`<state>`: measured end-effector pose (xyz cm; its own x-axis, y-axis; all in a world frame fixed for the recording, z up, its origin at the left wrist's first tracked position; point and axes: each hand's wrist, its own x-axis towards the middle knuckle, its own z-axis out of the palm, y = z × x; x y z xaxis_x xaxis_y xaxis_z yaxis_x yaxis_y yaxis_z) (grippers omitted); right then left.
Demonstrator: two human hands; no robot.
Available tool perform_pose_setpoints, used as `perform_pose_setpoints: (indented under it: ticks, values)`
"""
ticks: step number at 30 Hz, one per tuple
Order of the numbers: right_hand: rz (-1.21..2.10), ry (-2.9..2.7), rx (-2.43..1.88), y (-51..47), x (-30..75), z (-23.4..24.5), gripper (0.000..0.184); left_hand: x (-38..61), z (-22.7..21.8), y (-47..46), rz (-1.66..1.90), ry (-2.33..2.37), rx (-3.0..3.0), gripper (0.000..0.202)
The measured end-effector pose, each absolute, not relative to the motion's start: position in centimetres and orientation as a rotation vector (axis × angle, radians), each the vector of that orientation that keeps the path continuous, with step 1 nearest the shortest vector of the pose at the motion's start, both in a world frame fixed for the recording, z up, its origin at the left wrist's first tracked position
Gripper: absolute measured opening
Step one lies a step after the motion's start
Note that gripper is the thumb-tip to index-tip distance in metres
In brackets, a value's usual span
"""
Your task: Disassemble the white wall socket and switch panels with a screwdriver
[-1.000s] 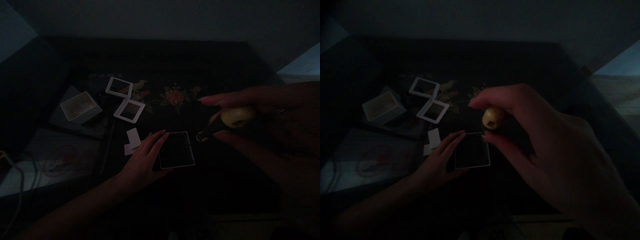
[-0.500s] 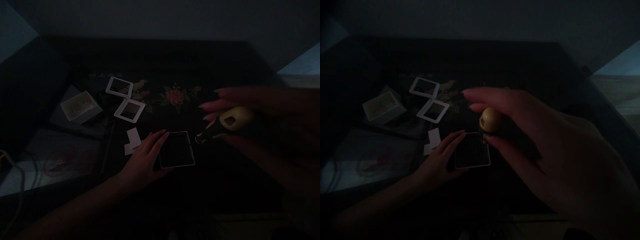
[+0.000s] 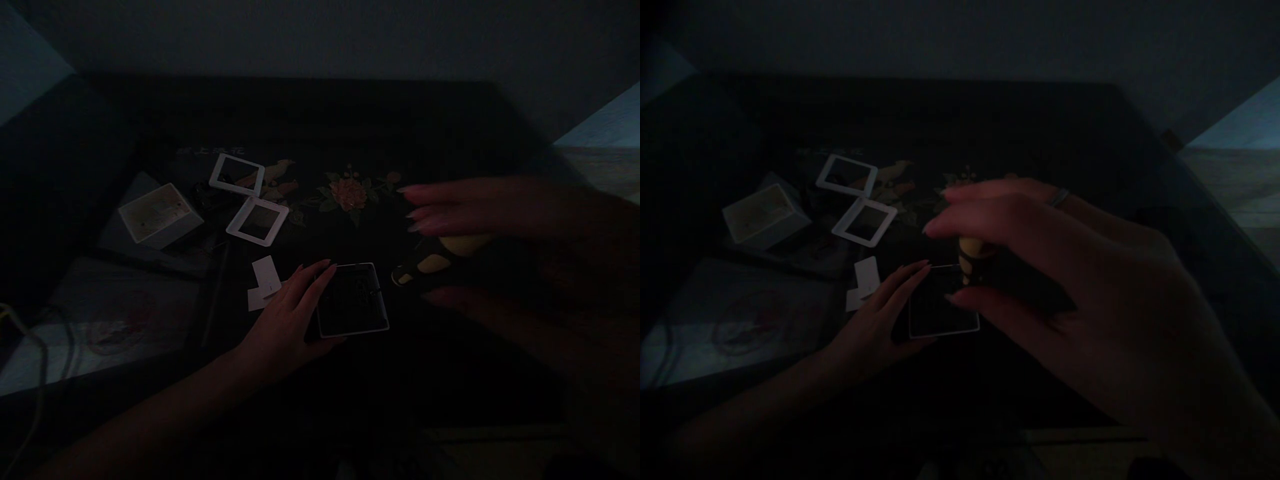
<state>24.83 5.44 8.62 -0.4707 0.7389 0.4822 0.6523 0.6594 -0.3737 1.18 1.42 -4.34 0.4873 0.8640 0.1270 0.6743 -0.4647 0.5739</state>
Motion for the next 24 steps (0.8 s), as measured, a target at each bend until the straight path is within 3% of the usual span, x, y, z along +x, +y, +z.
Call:
perform_pose_setpoints:
  ticks: [5, 9, 16, 21, 24]
  values:
    - [0.107, -2.259, -1.021, 5.67, 24.46, 8.67, 0.023, 1.24, -4.31, 1.38, 0.553, 1.295, 2.289, 0.1]
    - [0.324, -2.308, -1.102, 5.36, 25.05, 8.78, 0.043, 1.19, -4.37, 1.33, 0.567, 1.287, 2.289, 0.101]
    - [0.082, -2.19, -1.06, 5.43, 24.47, 9.06, 0.025, 1.17, -4.26, 1.39, 0.569, 1.286, 2.289, 0.1]
    - [0.272, -2.31, -1.096, 5.07, 25.2, 9.19, 0.049, 1.23, -4.35, 1.31, 0.54, 1.299, 2.291, 0.1]
    - [0.302, -2.359, -1.038, 5.05, 25.35, 8.86, 0.037, 1.2, -4.42, 1.32, 0.553, 1.289, 2.296, 0.099]
